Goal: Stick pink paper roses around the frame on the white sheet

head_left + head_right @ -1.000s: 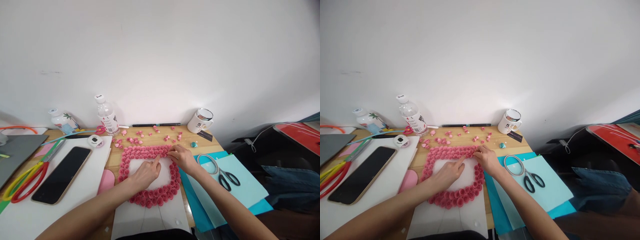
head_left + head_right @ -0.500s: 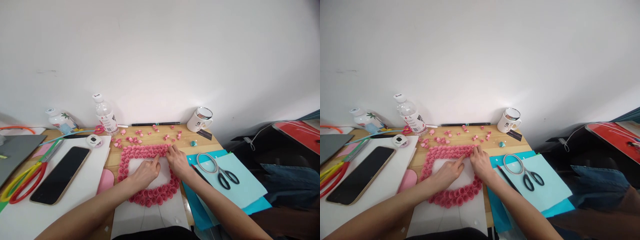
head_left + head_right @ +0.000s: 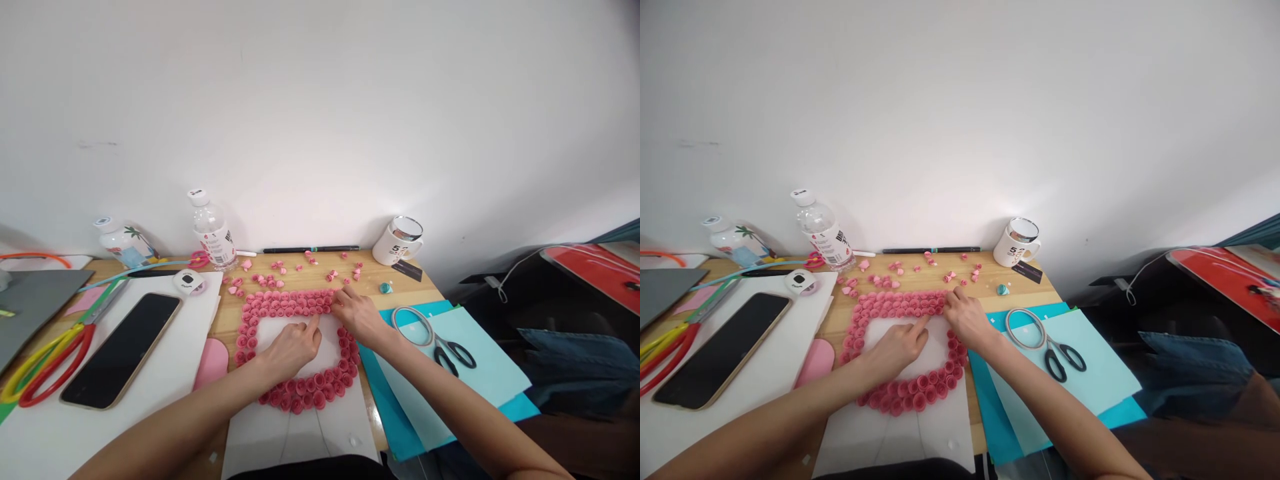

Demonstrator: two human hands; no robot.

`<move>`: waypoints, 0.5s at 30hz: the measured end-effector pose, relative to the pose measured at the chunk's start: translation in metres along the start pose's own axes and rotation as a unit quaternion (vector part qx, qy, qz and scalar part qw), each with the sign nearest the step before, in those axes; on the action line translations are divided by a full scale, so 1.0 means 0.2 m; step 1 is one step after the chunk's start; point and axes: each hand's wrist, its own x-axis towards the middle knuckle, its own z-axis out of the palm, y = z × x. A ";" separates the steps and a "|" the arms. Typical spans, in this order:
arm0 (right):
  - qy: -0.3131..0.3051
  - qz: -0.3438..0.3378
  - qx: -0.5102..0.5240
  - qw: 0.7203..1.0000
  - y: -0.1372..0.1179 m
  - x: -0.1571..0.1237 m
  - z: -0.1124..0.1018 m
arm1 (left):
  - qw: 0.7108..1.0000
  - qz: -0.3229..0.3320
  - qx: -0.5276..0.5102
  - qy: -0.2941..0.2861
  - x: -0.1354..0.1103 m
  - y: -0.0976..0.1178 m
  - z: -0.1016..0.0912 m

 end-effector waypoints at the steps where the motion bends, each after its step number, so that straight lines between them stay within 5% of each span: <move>1: 0.017 0.012 0.017 1.000 -0.01 0.00 0.00 | 1.000 -0.004 -0.006 0.000 0.00 0.00 0.00; 6: 0.077 0.044 0.087 0.992 -0.10 0.03 0.02 | 0.999 -0.027 -0.020 -0.013 0.00 0.01 -0.01; 15: 0.029 -0.015 0.068 0.997 -0.10 0.04 0.06 | 0.999 -0.034 -0.017 -0.022 0.00 0.01 -0.02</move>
